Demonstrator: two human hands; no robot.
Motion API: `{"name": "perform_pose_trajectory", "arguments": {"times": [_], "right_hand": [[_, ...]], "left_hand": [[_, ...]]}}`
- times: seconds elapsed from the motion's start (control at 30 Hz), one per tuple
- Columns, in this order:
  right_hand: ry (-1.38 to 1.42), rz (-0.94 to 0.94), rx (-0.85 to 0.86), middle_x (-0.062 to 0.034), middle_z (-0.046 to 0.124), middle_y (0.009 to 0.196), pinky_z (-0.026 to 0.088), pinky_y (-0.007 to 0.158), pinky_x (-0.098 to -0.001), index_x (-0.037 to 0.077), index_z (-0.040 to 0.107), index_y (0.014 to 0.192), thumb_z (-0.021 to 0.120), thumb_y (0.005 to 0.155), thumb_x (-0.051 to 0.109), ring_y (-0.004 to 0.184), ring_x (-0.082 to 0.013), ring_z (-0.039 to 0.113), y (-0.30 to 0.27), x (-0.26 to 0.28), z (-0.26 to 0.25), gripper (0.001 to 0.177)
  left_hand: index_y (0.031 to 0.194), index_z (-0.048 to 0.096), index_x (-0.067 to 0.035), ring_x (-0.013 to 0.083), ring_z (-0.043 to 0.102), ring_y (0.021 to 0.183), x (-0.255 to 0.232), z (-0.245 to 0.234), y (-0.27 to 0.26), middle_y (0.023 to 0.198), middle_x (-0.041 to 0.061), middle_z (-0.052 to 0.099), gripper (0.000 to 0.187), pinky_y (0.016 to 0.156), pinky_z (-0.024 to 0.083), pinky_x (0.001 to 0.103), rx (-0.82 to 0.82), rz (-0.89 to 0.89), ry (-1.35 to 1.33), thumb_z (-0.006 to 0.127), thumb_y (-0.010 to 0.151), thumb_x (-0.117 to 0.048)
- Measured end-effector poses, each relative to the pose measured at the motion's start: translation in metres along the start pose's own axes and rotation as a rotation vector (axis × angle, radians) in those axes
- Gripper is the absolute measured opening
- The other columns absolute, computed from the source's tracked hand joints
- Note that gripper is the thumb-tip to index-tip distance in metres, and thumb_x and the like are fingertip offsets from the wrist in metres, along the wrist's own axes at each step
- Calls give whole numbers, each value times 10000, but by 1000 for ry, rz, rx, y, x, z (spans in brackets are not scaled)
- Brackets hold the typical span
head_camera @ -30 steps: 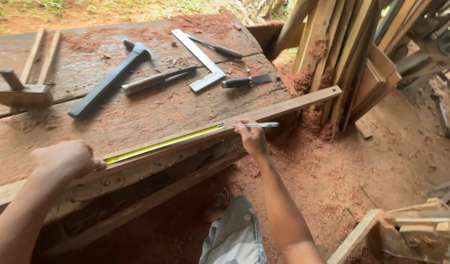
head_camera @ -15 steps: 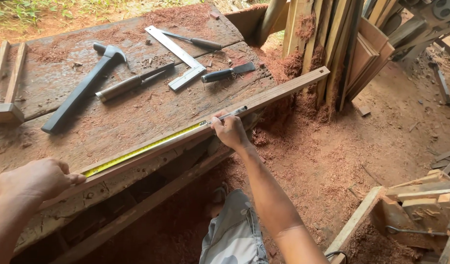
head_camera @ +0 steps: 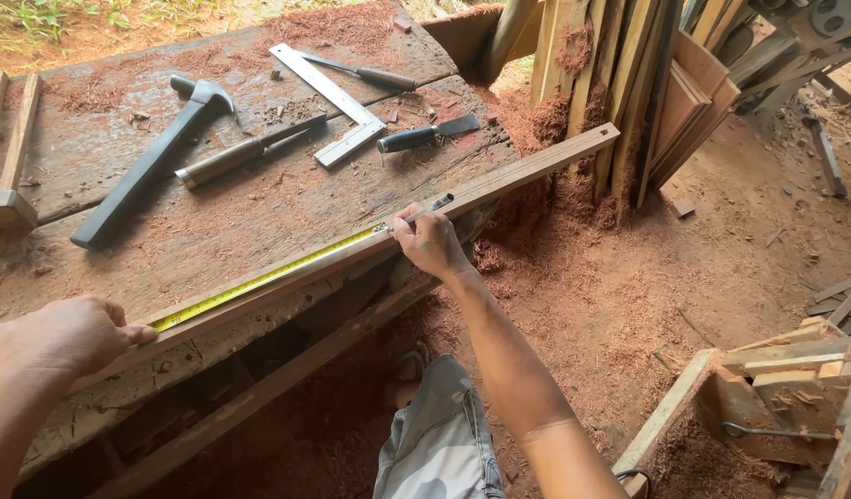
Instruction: The person measures a long wooden plank on a workbench using a yellow tape measure and marks measurements with a pen. The person repeatedly adjusts the tape measure along the plank and makes marks at various points.
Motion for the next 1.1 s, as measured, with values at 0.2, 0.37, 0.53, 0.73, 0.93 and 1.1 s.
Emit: {"name": "perform_pose_trajectory", "arguments": {"times": [0.2,0.37,0.53,0.73,0.93,1.1], "right_hand": [[30,136,74,-113,732,730,638,534,-331,25,658,987,545,982,142,647,-194,747,0,-7,4,163],[32,-19,-29,-130,752,772,631,575,-291,11,679,995,587,977,129,693,-193,759,-3,-1,-1,150],[42,-5,55,-139,739,785,612,501,-264,20,659,996,534,1012,121,647,-189,736,-3,-8,5,162],[-277,20,-31,-146,750,828,542,454,-290,67,694,1028,523,1073,120,629,-210,731,3,-19,-46,184],[-470,-179,119,-186,685,1252,554,905,-440,100,621,1315,709,878,250,1099,-293,672,-4,11,-45,471],[-652,-207,233,-161,540,1444,298,1154,-548,137,577,1388,874,683,511,1394,-334,432,-2,33,-24,851]], "left_hand": [[1191,822,-264,220,742,1194,1,9,16,1228,14,822,568,1033,560,426,-9,41,27,586,922,-704],[1220,801,-279,212,739,1201,0,3,0,1235,4,817,565,1040,551,439,-1,3,17,588,919,-707],[1198,794,-288,198,740,1155,2,15,11,1205,-5,815,571,1008,561,436,2,15,25,574,911,-730],[1162,793,-323,156,735,1104,-2,1,-3,1179,-31,805,577,956,567,427,-54,-6,2,585,865,-771],[1160,803,-338,165,723,1137,6,-3,-14,1217,-30,788,549,960,535,433,-133,34,-82,608,864,-757],[1205,778,-346,199,712,1128,47,-2,-20,1203,-5,784,533,933,531,433,-188,11,-252,609,892,-742]]}}
Point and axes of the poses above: each hand's wrist, its own y-axis towards the middle knuckle, its own z-axis out of the palm, x = y × z, the point moved 8 cm from there along y, towards the middle knuckle
